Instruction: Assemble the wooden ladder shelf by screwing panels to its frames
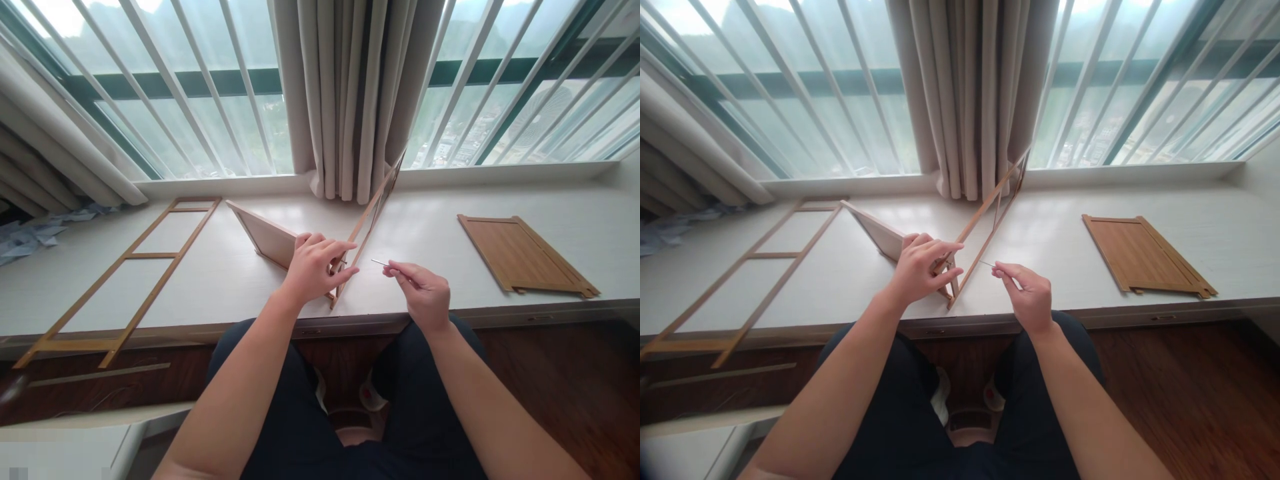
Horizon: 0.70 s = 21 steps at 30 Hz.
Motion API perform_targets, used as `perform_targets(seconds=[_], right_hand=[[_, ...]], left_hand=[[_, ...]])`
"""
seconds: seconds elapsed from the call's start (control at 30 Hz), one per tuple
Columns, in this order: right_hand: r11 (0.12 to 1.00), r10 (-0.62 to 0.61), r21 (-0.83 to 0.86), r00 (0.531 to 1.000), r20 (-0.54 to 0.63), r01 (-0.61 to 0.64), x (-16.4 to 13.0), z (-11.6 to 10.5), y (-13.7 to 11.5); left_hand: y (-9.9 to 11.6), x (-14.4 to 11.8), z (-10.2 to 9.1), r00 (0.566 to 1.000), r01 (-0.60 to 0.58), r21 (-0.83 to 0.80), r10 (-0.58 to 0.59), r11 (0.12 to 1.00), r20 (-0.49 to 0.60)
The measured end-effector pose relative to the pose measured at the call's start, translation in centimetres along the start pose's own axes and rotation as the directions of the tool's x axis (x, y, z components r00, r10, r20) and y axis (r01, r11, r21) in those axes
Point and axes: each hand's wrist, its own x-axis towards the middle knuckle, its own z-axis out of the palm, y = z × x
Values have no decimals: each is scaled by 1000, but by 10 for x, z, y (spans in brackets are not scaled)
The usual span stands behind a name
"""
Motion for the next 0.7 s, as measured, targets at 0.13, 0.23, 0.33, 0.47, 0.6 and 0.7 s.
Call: perform_targets(seconds=[0.13, 0.23, 0.33, 0.47, 0.6, 0.7], right_hand=[[980, -197, -17, 976, 94, 200, 10, 9, -36], [971, -233, -20, 966, 115, 236, 15, 15, -45], [973, -223, -27, 966, 129, 228, 15, 21, -46], [971, -233, -20, 965, 120, 237, 11, 25, -44], [970, -241, -21, 965, 105, 244, 10, 26, -44], [968, -244, -29, 965, 98, 248, 10, 26, -45]], left_hand=[[-2, 0, 0, 1000, -15, 11, 14, 1000, 11], [-2, -1, 1, 1000, -25, 12, 25, 1000, 6], [-2, -1, 0, 1000, -13, 8, 12, 1000, 14], [-1, -1, 0, 1000, -8, 1, 8, 1000, 13], [0, -1, 0, 1000, -14, 0, 14, 1000, -2], [1, -2, 0, 1000, -7, 2, 7, 1000, 1]])
